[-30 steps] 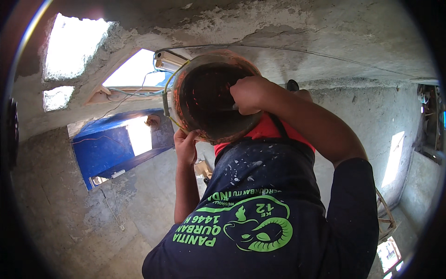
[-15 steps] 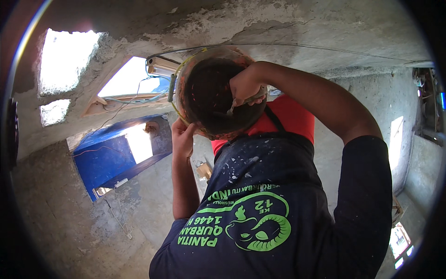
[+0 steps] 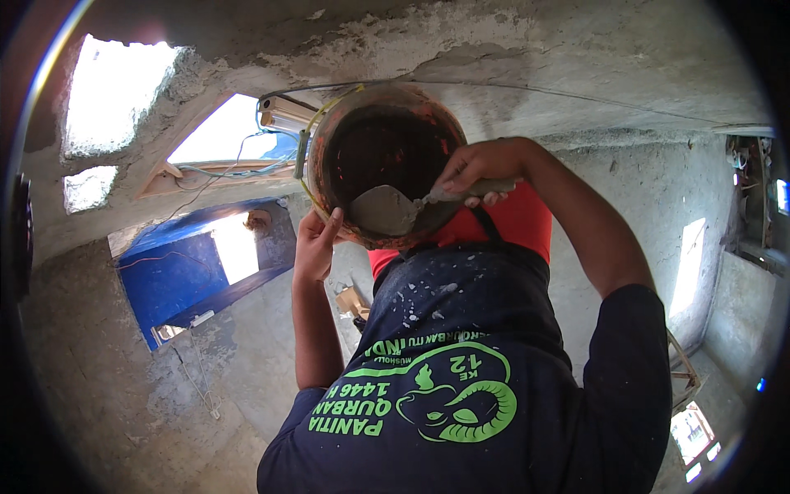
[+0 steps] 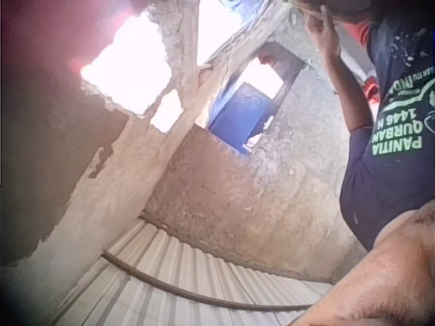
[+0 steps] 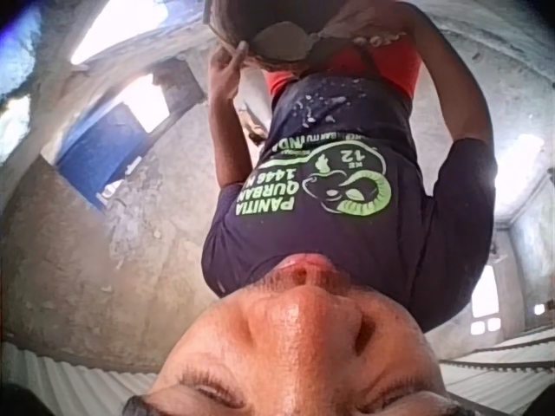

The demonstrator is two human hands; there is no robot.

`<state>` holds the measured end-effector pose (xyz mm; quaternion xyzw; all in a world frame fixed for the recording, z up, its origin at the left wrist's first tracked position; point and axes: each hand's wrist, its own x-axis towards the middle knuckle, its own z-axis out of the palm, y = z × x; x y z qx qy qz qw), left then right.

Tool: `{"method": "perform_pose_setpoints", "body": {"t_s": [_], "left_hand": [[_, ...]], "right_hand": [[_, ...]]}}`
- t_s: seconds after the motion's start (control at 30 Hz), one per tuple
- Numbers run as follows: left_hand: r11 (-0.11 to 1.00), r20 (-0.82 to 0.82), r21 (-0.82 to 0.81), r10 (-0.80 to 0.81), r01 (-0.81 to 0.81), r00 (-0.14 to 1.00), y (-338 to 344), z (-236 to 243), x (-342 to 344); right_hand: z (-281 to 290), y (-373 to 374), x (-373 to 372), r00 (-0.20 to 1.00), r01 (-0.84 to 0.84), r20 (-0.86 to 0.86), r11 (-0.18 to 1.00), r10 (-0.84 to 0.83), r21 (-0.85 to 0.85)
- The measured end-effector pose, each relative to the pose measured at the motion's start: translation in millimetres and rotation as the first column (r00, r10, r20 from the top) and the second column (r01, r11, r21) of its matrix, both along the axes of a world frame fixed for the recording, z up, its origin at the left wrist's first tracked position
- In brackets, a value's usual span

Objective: The recorder is applying plaster or mortar to a concrete ceiling using a trowel while holding a bucket.

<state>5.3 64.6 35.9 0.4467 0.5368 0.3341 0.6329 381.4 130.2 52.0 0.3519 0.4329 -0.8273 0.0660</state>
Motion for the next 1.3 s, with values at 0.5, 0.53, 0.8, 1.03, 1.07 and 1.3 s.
{"method": "perform_pose_setpoints", "body": {"t_s": [0.5,0.53,0.8,1.03,1.07,1.3], "left_hand": [[0.989,0.154,-0.101,0.121,-0.106,0.981,-17,-16,-17],[0.986,0.163,-0.122,0.129,-0.11,0.978,-15,-11,-14],[0.916,0.259,-0.082,0.399,-0.392,0.879,-58,-40,-17],[0.849,0.405,-0.142,0.519,-0.508,0.753,-90,-49,-31],[0.851,0.418,-0.145,0.515,-0.505,0.748,-91,-50,-30],[0.855,0.405,-0.155,0.511,-0.494,0.758,-89,-55,-33]], "right_hand": [[16,-16,-41,0.795,0.457,-0.296,0.202,-0.529,0.866],[13,-8,-47,0.768,0.4,-0.253,0.132,-0.588,0.907],[-36,61,-59,0.73,0.042,-0.333,-0.447,-0.597,0.894],[-77,90,-27,0.665,-0.194,-0.2,-0.424,-0.72,0.884],[-87,81,-25,0.645,-0.163,-0.205,-0.394,-0.736,0.904],[-64,56,-22,0.73,0.048,-0.263,-0.337,-0.631,0.94]]}}
